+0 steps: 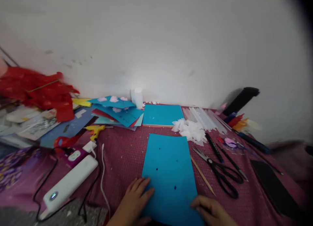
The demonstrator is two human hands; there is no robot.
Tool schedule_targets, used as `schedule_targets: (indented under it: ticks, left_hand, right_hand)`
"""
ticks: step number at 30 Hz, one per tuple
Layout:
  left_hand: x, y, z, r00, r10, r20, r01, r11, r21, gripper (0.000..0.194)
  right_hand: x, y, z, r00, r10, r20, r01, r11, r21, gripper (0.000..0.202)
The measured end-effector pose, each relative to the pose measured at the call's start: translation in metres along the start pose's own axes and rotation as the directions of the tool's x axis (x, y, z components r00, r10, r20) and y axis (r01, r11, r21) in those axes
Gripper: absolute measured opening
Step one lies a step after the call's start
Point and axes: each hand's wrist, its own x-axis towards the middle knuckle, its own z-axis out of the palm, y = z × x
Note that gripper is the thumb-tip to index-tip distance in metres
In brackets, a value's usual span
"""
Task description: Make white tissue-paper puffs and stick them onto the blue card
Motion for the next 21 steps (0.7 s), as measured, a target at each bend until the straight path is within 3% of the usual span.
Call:
schedule_targets:
  ticks: [2,5,9,11,16,18,21]
  left_hand:
    - [-0.002,0.007,-0.016,0.999,-0.031,-0.009,0.030,0.998,-0.054,0.073]
    - [-0.010,-0.004,-0.045,0.982,-0.087,-0.167,0.081,0.996,-0.041,0.058]
    - [-0.012,-0.038,-0.069,0.893,-0.233,-0.385,0.270,0.962,0.046,0.047]
    - [-0.008,-0.045,-0.070,0.884,-0.262,-0.388,0.309,0.949,0.062,0.049]
    - [-0.007,-0.041,-0.061,0.963,-0.213,-0.163,0.218,0.976,0.010,0.044]
    - [-0.009,-0.047,-0.063,0.955,-0.263,-0.136,0.266,0.964,0.009,0.040]
    - [-0.012,-0.061,-0.070,0.925,-0.327,-0.193,0.338,0.941,0.026,0.041]
  right_hand:
    - [0.004,-0.003,-0.003,0.999,-0.008,-0.035,0.008,1.000,-0.018,0.019]
    - [0.006,-0.009,-0.006,0.998,-0.010,-0.066,0.008,0.999,-0.039,0.021]
    - [0.001,-0.017,-0.009,0.999,-0.012,-0.032,0.011,0.999,-0.036,0.022]
    - [-0.002,-0.020,-0.010,0.999,-0.048,-0.010,0.047,0.997,-0.068,0.022]
    - [-0.004,-0.019,-0.010,0.994,-0.112,0.004,0.112,0.986,-0.123,0.026]
    - [-0.001,-0.017,-0.009,0.995,-0.101,-0.024,0.097,0.988,-0.124,0.027]
    - [0.001,-0.018,-0.007,0.993,-0.105,-0.049,0.097,0.985,-0.140,0.028]
